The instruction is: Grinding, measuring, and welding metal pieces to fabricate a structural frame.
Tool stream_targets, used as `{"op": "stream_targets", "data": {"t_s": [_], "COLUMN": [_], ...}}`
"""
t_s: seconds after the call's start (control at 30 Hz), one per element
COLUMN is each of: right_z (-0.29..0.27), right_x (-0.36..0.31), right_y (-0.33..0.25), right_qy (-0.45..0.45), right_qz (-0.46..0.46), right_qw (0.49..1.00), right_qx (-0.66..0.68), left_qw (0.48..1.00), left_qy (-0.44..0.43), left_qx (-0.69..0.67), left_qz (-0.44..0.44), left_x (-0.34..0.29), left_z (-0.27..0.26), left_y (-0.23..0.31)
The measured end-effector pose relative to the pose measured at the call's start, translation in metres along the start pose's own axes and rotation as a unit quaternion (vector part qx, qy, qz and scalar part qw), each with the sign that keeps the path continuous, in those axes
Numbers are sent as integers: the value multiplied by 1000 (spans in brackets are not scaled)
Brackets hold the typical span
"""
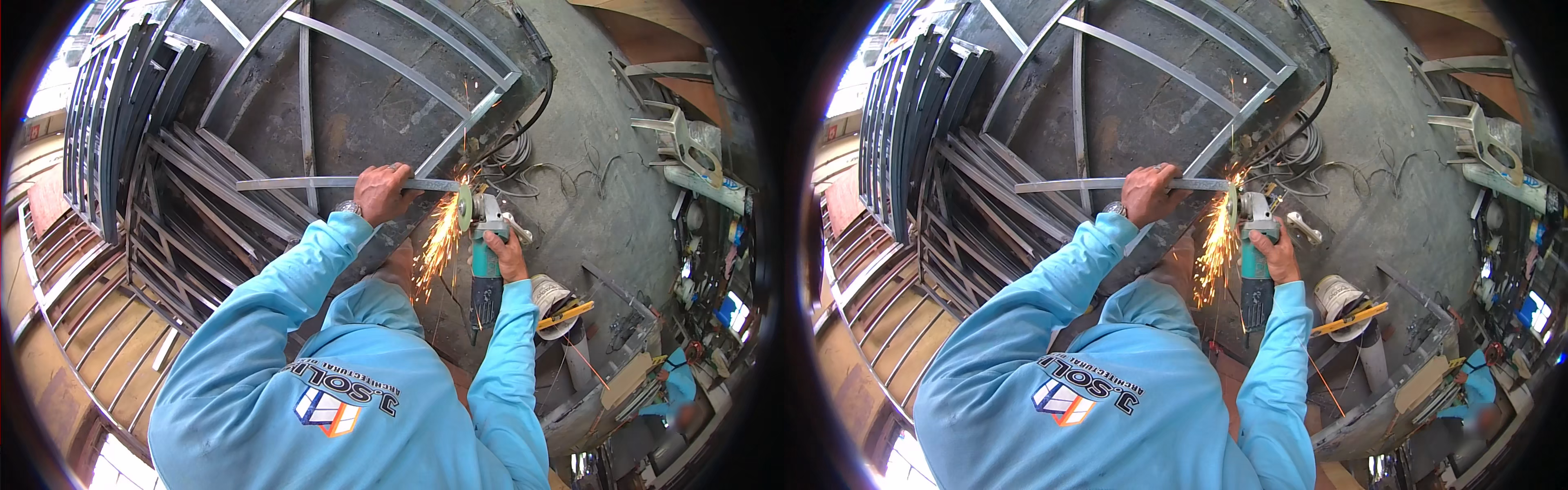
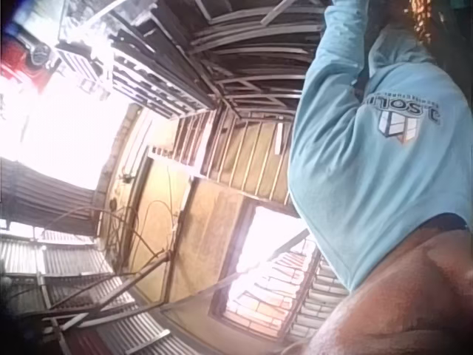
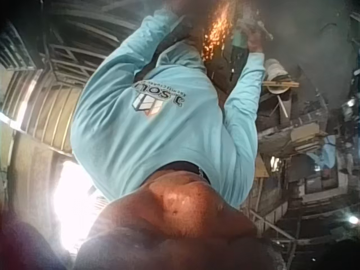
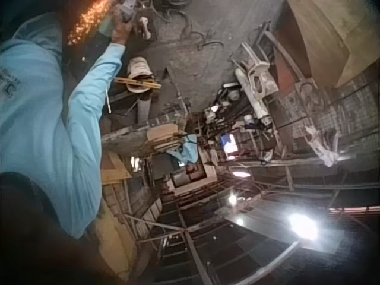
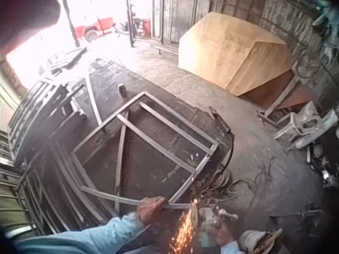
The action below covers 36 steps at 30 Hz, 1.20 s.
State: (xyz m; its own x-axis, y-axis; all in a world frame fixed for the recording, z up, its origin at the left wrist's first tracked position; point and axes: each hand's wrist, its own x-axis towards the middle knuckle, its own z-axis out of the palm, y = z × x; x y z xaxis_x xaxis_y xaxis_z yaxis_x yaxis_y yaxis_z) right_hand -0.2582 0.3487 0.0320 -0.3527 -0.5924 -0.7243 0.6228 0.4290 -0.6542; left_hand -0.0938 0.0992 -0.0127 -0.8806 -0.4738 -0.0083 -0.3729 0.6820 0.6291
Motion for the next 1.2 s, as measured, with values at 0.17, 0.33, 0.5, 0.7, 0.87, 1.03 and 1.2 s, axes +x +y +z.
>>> {"op": "stream_targets", "data": {"t_s": [0.17, 0.33, 0.5, 0.7, 0.87, 1.03, 1.2], "right_z": [-10, -5, -7, -47, -52, -45, -35], "right_x": [16, 9, -18, -47, -61, -67, -69], "right_y": [10, 8, 48, 96, 102, 118, 120], "right_qy": [31, 3, -33, 41, 41, 62, 47], "right_qz": [-60, 38, 16, 50, 18, 10, 11], "right_qw": [997, 999, 997, 991, 998, 997, 994], "right_qx": [-23, 15, 71, 121, 32, 55, 96], "left_qw": [1000, 1000, 999, 975, 952, 943, 938], "left_qy": [1, 3, -3, -206, -253, -259, -271], "left_qx": [-1, -1, 23, 73, 144, 190, 194], "left_qz": [1, 4, 27, -36, 96, 82, 89], "left_x": [0, 5, 1, -1, -16, -36, -43], "left_z": [0, 0, -12, -43, -69, -97, -106], "left_y": [4, 2, -4, -18, -48, -93, -112]}}
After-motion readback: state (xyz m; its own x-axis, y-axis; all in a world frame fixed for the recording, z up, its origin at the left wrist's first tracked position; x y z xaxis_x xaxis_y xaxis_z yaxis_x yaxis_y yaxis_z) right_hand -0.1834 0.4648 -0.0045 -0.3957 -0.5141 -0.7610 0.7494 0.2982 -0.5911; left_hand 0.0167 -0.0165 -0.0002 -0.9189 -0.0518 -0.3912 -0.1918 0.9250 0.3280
